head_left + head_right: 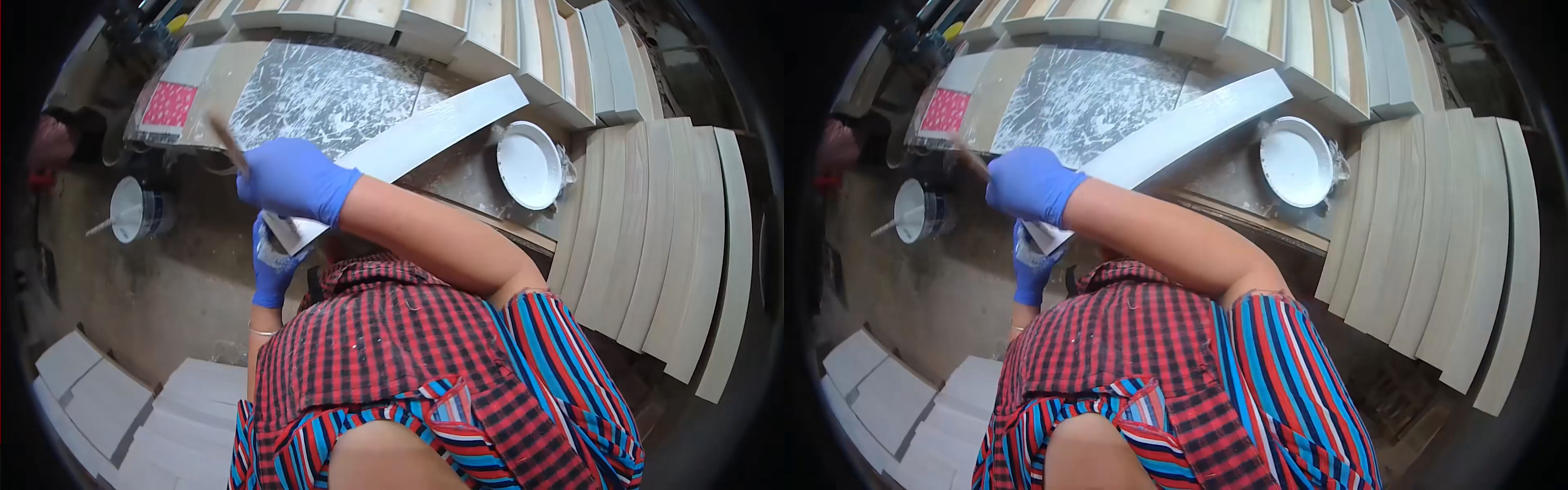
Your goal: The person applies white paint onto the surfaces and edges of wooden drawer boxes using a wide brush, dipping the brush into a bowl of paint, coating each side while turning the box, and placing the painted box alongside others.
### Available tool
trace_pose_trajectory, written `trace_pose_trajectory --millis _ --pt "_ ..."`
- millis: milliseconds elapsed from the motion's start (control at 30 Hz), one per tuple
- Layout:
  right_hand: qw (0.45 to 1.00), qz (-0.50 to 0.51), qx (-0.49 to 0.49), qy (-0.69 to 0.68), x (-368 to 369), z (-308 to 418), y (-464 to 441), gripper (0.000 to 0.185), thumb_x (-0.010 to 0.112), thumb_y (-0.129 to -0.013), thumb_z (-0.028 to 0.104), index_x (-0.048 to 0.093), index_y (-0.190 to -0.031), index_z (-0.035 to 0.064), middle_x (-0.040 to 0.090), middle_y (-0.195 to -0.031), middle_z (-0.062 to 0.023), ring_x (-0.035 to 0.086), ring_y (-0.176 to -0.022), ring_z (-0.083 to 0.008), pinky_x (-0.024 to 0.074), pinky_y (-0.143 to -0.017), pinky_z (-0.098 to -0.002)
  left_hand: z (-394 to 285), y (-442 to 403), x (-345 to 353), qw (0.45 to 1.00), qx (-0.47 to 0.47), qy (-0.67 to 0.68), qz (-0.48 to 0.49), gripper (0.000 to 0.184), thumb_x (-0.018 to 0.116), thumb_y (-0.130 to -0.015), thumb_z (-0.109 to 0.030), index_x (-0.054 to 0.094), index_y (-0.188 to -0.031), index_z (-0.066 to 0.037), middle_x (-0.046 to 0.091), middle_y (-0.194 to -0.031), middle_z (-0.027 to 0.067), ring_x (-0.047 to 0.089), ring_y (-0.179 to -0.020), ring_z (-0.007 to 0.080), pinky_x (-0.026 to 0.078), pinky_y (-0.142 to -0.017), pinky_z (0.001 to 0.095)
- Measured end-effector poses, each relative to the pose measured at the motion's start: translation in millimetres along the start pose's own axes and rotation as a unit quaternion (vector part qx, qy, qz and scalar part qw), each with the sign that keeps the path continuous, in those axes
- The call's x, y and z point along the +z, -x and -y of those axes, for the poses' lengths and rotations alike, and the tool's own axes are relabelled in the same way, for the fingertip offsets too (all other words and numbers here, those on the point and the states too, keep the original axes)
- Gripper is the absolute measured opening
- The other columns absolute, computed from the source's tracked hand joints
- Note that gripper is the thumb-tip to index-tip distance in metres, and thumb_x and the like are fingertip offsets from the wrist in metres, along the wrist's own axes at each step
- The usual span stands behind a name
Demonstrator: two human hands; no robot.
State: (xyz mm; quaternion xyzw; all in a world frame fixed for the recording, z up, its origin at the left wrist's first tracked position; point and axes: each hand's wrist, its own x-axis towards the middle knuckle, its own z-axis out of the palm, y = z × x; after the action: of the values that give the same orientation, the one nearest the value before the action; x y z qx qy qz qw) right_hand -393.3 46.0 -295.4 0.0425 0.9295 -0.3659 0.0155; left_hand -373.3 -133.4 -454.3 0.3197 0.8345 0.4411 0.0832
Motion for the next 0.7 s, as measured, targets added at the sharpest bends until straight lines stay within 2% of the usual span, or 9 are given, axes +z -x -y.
trace_pose_trajectory --millis 67,133,233,400,467,567,633,667,700 --pt "0.985 0.073 0.104 -0.113 -25.0 -27.8 -6.4 0.031 0.051 -0.078 0.027 0.065 -0.073 -0.0006 0.063 -0.063 -0.0167 0.065 -0.058 -0.0262 0.0523 -0.058 -0.0346 -12.9 -3.7 -3.2 0.998 -0.041 0.027 0.026 0.084 0.081 -0.058 -0.017 0.036 -0.127 -0.001 0.044 -0.123 0.0134 0.045 -0.114 0.0276 0.038 -0.096 0.0347" --pt "0.984 0.052 0.135 -0.105 -46.1 -66.0 -7.3 0.032 0.051 -0.078 0.026 0.064 -0.077 -0.0033 0.063 -0.063 -0.0154 0.065 -0.055 -0.0234 0.0526 -0.053 -0.0319 -24.4 -5.8 -1.6 0.99 -0.056 0.13 0.019 0.085 0.079 -0.058 -0.011 0.034 -0.13 -0.002 0.044 -0.125 0.0112 0.045 -0.115 0.0245 0.037 -0.098 0.0336" --pt "0.97 0.011 0.222 -0.097 -103.0 -124.5 4.3 0.032 0.053 -0.078 0.024 0.062 -0.077 -0.0071 0.062 -0.063 -0.0176 0.063 -0.051 -0.0239 0.0521 -0.048 -0.0328 -26.7 -2.3 0.2 0.985 -0.059 0.161 0.008 0.086 0.078 -0.057 -0.006 0.034 -0.131 -0.003 0.042 -0.127 0.011 0.044 -0.115 0.022 0.036 -0.099 0.0331" --pt "0.936 -0.091 0.322 -0.106 -209.3 -229.0 37.8 0.031 0.06 -0.078 0.027 0.064 -0.078 -0.0036 0.061 -0.06 -0.0132 0.057 -0.042 -0.0183 0.0467 -0.04 -0.0292 -38.1 -4.2 -1.8 0.996 -0.063 0.065 0.011 0.082 0.079 -0.06 -0.012 0.036 -0.129 0.0 0.044 -0.126 0.0118 0.044 -0.116 0.0222 0.035 -0.098 0.0323" --pt "0.911 -0.157 0.374 -0.076 -241.7 -287.2 46.6 0.03 0.059 -0.079 0.027 0.065 -0.077 -0.0025 0.06 -0.058 -0.0122 0.057 -0.043 -0.0173 0.0471 -0.041 -0.0286 -35.9 -1.5 0.3 0.996 -0.068 0.055 0.009 0.082 0.079 -0.059 -0.012 0.036 -0.129 0.0 0.044 -0.125 0.0118 0.044 -0.115 0.0223 0.035 -0.098 0.0323" --pt "0.91 -0.152 0.385 0.012 -287.0 -313.1 58.3 0.03 0.057 -0.08 0.027 0.065 -0.077 -0.0018 0.06 -0.058 -0.0126 0.058 -0.045 -0.0181 0.0482 -0.044 -0.0296 -36.6 3.0 0.4 0.997 -0.074 0.033 0.015 0.082 0.079 -0.06 -0.01 0.036 -0.129 -0.001 0.045 -0.125 0.0118 0.045 -0.114 0.0223 0.036 -0.097 0.0322" --pt "0.907 -0.131 0.353 0.19 -298.2 -315.9 59.9 0.037 0.047 -0.081 0.032 0.065 -0.075 -0.0007 0.063 -0.065 -0.0157 0.062 -0.053 -0.0244 0.0511 -0.059 -0.0359 -42.7 3.5 -0.9 0.994 -0.102 0.02 0.02 0.083 0.079 -0.059 -0.01 0.035 -0.129 -0.001 0.044 -0.126 0.0118 0.045 -0.115 0.0222 0.036 -0.098 0.0321" --pt "0.905 -0.109 0.317 0.262 -297.8 -312.9 58.7 0.035 0.044 -0.081 0.03 0.066 -0.081 0.0031 0.063 -0.067 -0.0151 0.063 -0.058 -0.0261 0.0508 -0.065 -0.0371 -44.8 2.9 -0.9 0.994 -0.102 0.021 0.021 0.083 0.079 -0.059 -0.01 0.035 -0.129 -0.001 0.044 -0.126 0.0118 0.045 -0.115 0.0222 0.036 -0.098 0.0321" --pt "0.905 -0.107 0.318 0.263 -294.4 -307.3 58.4 0.035 0.044 -0.081 0.03 0.066 -0.081 0.0031 0.063 -0.067 -0.0151 0.063 -0.058 -0.0261 0.0508 -0.065 -0.0371 -46.7 4.0 -0.6 0.992 -0.125 0.024 0.02 0.084 0.079 -0.059 -0.01 0.035 -0.13 -0.001 0.043 -0.127 0.0126 0.043 -0.117 0.0236 0.034 -0.099 0.0324"
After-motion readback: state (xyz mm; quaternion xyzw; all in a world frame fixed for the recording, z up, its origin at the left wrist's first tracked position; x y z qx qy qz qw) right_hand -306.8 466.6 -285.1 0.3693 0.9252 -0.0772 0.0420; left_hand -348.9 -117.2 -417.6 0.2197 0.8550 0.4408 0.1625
